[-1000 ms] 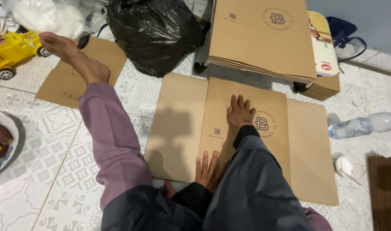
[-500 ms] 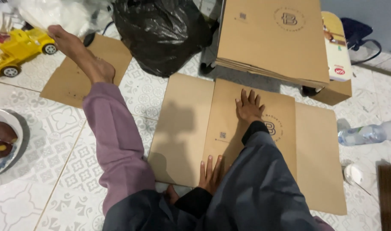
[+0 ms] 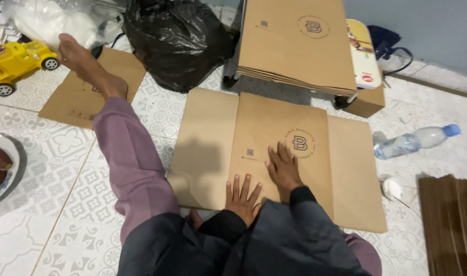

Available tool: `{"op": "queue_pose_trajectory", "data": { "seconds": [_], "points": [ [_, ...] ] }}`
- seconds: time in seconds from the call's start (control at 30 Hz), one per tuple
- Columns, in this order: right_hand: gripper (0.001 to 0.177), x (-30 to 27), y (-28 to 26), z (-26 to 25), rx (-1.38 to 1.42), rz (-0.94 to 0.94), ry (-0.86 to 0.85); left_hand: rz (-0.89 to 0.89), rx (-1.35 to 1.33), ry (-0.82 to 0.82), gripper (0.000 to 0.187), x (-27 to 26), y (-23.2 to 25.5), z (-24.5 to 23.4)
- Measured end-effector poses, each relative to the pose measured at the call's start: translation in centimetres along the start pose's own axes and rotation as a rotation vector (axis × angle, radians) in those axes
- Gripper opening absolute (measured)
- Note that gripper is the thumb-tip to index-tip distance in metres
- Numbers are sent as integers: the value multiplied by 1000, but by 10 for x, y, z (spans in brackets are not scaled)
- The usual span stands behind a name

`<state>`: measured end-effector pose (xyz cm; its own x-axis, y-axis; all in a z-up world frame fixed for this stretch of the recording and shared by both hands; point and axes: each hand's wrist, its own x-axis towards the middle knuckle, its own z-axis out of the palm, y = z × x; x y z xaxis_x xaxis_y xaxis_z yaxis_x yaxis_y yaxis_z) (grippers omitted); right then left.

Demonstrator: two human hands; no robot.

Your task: The person sits on the floor and assembles flat cardboard sheets into boxes. They fold the flaps, apply glue to the seams, and press the sides together to form the box structure. The process is repeated for multiple boxes.

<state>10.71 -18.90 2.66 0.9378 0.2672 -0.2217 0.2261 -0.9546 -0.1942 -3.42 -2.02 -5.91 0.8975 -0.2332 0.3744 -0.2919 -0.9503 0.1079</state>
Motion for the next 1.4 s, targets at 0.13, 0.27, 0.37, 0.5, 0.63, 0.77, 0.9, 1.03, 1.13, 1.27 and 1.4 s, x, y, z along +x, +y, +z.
{"op": "queue_pose_trajectory", "data": {
  "seconds": [0.13,0.27,0.37,0.5,0.63,0.77,0.9,1.03,1.13,1.27,1.4],
  "points": [
    [62,-54,53,16,102,-137,-47,-50,-238,-648,72,27,-3,-73],
    [36,-92,110,5,235,-313,88,-40,-152,-617,70,27,-4,-61],
    [18,-112,171,25,202,107,126,-30,-98,-537,70,14,-4,-48],
    [14,-122,205,30,386,527,174,-34,-58,-472,70,4,-7,-40],
    [87,-124,189,18,313,600,13,-79,-77,-592,71,1,-11,-37],
    [59,-129,175,13,349,673,-33,-175,-132,-560,70,-10,-26,7],
    [63,-141,152,7,410,665,-162,-357,-226,-274,65,-14,-42,14],
    [55,-137,155,15,415,531,-127,-533,-554,-252,62,-13,-50,-8],
    [62,-139,153,10,514,580,-102,-667,-800,-126,57,-19,-63,16],
    [49,-162,112,-39,920,601,-70,-917,-1160,-22,59,-27,-74,46],
    [54,-162,119,-29,1324,543,125,-1003,-1286,-59,57,-25,-79,59]
  ]
}}
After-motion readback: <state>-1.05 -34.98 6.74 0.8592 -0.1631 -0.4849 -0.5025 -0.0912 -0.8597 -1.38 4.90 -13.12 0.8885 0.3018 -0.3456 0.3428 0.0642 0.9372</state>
